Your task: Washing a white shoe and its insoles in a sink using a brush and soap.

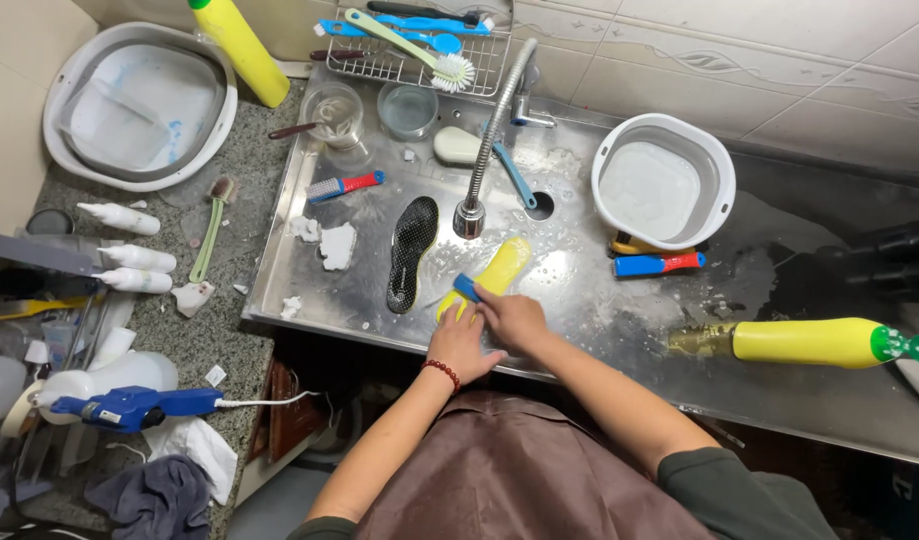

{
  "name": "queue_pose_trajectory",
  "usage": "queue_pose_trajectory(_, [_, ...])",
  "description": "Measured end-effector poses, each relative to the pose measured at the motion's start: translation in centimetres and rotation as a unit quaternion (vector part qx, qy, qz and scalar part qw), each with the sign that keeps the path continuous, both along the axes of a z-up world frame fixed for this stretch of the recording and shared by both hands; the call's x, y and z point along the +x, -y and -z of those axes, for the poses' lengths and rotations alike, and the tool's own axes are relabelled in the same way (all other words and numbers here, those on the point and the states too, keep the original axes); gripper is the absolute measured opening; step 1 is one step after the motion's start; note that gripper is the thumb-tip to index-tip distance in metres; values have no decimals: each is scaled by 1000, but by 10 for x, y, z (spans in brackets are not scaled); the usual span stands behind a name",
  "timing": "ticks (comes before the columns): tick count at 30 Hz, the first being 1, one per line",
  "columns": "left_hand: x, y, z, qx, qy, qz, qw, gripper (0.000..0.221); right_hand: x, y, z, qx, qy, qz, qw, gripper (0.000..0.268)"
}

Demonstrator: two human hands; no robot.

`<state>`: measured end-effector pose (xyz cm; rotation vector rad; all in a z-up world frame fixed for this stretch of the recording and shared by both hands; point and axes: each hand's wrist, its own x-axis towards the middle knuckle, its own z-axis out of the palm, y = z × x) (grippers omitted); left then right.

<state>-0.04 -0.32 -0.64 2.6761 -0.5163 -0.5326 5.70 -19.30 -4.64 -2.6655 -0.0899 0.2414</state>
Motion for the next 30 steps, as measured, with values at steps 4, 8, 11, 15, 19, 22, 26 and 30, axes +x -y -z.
queue_pose_trajectory(4, [2,0,-7,4,-5,1,1000,94,23,24,-1,-47,-10,4,999,42])
queue_pose_trajectory(8, [4,2,-12,3,-23,-5,1000,97,-13,1,13,-24,1,-23,999,42])
queue_pose_trajectory(11, [3,1,-4,4,2,3,1000,93,11,25,-20,-9,-12,-22,1000,44])
queue_pose_trajectory(15, [5,-1,-1,2,4,10,1000,90,-6,21,5,-19,-27,53,998,44])
queue_pose_trajectory(19, [17,-10,29,-25,12,36,999,76,-25,29,10,19,-23,39,999,41])
queue_pose_trajectory(22, [31,-3,33,-1,26,48,999,64,5,71,-4,1,-2,104,995,42])
queue_pose_trajectory(26, [36,43,-2,53,-11,-37,998,64,32,78,11,83,114,114,983,38])
queue_pose_trajectory(30, [30,85,-20,43,-80,-133,987,94,26,56,11,111,73,40,990,39])
